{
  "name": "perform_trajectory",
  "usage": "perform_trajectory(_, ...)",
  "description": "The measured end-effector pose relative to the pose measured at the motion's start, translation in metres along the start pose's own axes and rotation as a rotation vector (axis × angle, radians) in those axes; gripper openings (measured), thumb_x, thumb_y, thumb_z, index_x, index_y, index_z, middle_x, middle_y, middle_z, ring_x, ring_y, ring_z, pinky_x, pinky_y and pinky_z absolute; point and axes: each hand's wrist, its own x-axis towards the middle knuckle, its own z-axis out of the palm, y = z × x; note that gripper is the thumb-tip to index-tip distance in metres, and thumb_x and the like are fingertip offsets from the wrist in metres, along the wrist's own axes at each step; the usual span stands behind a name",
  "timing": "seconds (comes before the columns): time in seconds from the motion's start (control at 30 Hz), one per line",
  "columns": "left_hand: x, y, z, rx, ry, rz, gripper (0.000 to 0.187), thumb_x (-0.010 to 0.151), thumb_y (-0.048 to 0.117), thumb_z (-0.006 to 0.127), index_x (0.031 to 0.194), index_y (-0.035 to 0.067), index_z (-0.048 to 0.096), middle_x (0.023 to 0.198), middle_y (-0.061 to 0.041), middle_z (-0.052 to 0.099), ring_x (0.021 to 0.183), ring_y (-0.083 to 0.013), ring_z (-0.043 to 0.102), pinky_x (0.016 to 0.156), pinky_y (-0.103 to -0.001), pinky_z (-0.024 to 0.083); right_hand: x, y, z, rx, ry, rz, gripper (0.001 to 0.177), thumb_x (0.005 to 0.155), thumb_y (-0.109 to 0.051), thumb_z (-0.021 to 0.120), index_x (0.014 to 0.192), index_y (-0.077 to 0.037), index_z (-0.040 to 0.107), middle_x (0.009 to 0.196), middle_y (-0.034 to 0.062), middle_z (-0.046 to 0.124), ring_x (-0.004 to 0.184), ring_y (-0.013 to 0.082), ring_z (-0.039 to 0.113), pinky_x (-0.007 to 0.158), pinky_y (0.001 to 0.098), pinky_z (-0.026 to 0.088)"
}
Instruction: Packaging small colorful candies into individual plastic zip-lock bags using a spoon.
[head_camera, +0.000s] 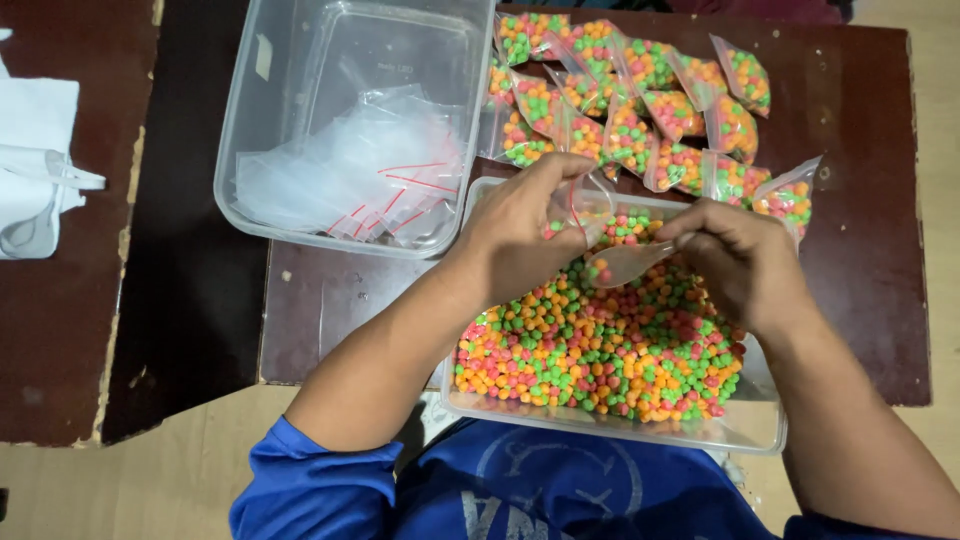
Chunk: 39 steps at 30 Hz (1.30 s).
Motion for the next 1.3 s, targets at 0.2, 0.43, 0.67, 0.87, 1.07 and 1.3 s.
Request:
perform_trajectory(0.2,0.001,0.0,0.0,0.083,-0.07,-0.025,0.067,0.078,0.044,0.056,0.141,0.021,0.049,0.127,-0.005,0.068,0.118,-0.0299,0.066,0.091,-0.046,0.047,-0.006,-0.011,-0.001,0.139,0.391,0.0,0.018,0.103,0.003,0.053,0.103,-0.001,0.07,0.067,0.0028,0.05,0.055,0.009,0.038,0.048,0.0273,0.029)
perform_trajectory(0.43,-0.001,0.011,0.0,0.136,-0.211,0.011,0.049,0.087,0.045,0.055,0.129,0.02,0.054,0.121,-0.009,0.073,0.105,-0.0323,0.068,0.077,-0.047,0.048,-0.008,-0.016,0.0,-0.013,0.429,-0.422,0.017,0.102,0.01,0.054,0.11,0.013,0.069,0.091,0.0185,0.062,0.08,0.0246,0.059,0.075,0.0356,0.049)
perform_trajectory(0.67,0.0,0.01,0.0,0.14,-0.266,-0.016,0.049,0.085,0.032,0.06,0.132,0.019,0.052,0.102,-0.005,0.074,0.092,-0.0305,0.069,0.07,-0.046,0.046,-0.007,-0.024,0.004,-0.109,0.27,-0.684,0.018,0.1,0.025,0.059,0.105,0.011,0.069,0.099,0.0254,0.069,0.089,0.0315,0.069,0.081,0.0367,0.056)
perform_trajectory(0.87,-0.004,0.015,-0.004,0.101,-0.218,-0.027,0.054,0.088,0.042,0.057,0.137,0.019,0.052,0.1,-0.005,0.071,0.085,-0.0268,0.069,0.066,-0.044,0.046,-0.007,-0.01,-0.005,-0.272,0.487,-0.715,0.018,0.105,0.011,0.054,0.099,0.016,0.071,0.089,0.0258,0.066,0.078,0.0335,0.062,0.071,0.0424,0.049)
perform_trajectory(1.07,-0.003,0.003,0.001,0.014,-0.047,0.023,0.063,0.087,0.051,0.054,0.142,0.02,0.049,0.119,-0.001,0.069,0.109,-0.0256,0.068,0.081,-0.043,0.05,-0.006,0.013,-0.012,-0.629,0.475,-0.601,0.025,0.091,0.016,0.055,0.094,0.003,0.077,0.089,0.0156,0.065,0.079,0.0291,0.062,0.07,0.039,0.047)
perform_trajectory(1.3,-0.004,0.008,-0.002,0.017,-0.052,-0.017,0.059,0.086,0.039,0.062,0.141,0.023,0.049,0.137,-0.003,0.068,0.089,-0.028,0.071,0.079,-0.045,0.047,-0.003,-0.011,-0.002,-0.355,-0.004,-0.385,0.02,0.092,0.012,0.065,0.094,-0.003,0.076,0.09,0.0077,0.07,0.078,0.0201,0.067,0.07,0.0313,0.051)
